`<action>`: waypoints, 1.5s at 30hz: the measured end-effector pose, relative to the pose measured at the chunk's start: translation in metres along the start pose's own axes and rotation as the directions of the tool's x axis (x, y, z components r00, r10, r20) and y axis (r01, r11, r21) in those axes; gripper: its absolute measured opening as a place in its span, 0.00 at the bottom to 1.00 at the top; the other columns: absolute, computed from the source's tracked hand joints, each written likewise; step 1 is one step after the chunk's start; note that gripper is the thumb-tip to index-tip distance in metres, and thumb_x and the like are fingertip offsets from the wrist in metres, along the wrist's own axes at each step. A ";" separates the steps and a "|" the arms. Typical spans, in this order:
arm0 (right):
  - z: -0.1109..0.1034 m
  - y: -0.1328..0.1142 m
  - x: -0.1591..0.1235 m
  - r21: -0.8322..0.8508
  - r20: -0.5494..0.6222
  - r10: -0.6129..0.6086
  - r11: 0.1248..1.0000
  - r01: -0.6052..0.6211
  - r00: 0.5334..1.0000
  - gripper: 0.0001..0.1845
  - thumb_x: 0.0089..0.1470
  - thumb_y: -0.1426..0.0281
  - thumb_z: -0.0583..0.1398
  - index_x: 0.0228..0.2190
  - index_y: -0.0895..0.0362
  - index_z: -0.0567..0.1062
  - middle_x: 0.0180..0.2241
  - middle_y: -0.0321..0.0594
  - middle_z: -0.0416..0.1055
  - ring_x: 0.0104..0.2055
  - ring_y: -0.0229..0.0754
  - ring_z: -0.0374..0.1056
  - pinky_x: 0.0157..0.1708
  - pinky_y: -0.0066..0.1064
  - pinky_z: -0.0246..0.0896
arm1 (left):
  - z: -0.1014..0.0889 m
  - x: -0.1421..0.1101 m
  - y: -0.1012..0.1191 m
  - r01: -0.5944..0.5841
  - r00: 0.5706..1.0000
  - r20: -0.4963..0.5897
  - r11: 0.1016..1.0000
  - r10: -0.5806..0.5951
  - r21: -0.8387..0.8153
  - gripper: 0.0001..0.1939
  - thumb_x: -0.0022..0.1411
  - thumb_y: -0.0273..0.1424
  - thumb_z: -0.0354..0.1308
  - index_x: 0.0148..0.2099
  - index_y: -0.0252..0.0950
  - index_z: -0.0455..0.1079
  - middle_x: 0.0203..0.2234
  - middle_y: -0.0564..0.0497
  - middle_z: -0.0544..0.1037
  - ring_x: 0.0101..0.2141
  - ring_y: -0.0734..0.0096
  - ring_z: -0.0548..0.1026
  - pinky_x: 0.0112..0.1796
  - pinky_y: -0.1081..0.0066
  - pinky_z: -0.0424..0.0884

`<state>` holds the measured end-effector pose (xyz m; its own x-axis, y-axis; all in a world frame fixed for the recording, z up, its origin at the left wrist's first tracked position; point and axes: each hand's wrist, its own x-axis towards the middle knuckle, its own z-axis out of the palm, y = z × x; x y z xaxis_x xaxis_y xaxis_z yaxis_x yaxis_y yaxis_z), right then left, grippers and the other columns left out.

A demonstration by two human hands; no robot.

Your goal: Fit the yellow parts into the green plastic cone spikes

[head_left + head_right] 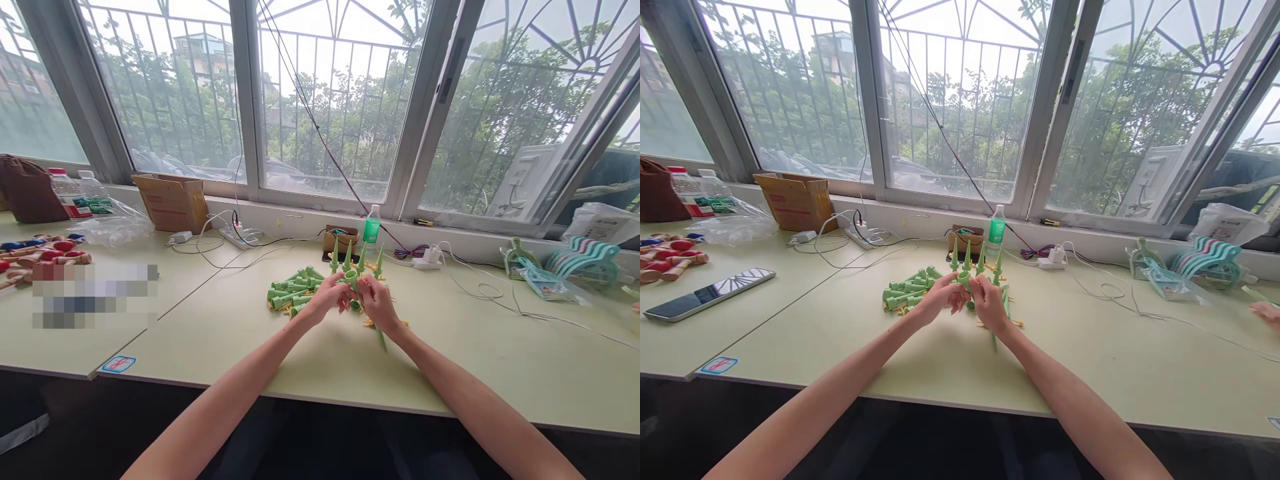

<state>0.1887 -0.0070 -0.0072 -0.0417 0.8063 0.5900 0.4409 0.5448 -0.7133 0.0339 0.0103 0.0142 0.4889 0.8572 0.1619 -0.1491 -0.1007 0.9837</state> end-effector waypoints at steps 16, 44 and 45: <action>0.002 0.002 -0.002 0.039 0.071 -0.037 0.999 0.035 0.997 0.18 0.63 0.59 0.49 0.24 0.54 0.59 0.16 0.28 0.55 0.18 0.33 0.50 0.21 0.25 0.47 | -0.002 0.005 -0.002 0.137 0.989 -0.041 0.981 -0.143 -0.137 0.23 0.59 0.52 0.52 0.34 0.34 0.61 0.18 0.48 0.74 0.16 0.71 0.68 0.19 0.72 0.62; 0.002 0.003 -0.002 0.097 0.106 -0.078 0.993 0.067 0.991 0.18 0.64 0.57 0.48 0.27 0.54 0.58 0.15 0.27 0.53 0.16 0.32 0.50 0.18 0.25 0.46 | -0.004 0.003 0.003 0.112 0.993 -0.018 0.978 -0.117 -0.178 0.17 0.59 0.45 0.53 0.36 0.34 0.62 0.20 0.48 0.73 0.17 0.72 0.68 0.19 0.73 0.62; 0.002 0.003 -0.002 0.100 0.107 -0.077 0.993 0.066 0.991 0.18 0.64 0.57 0.48 0.27 0.54 0.58 0.15 0.27 0.53 0.16 0.32 0.50 0.18 0.25 0.46 | -0.004 0.003 0.003 0.112 0.993 -0.020 0.978 -0.117 -0.178 0.17 0.59 0.45 0.54 0.36 0.34 0.62 0.20 0.48 0.73 0.17 0.72 0.68 0.19 0.73 0.62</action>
<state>0.1884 -0.0071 -0.0113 -0.1709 0.7822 0.5991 0.3451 0.6171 -0.7072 0.0316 0.0143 0.0174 0.4860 0.8729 0.0442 -0.2441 0.0870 0.9658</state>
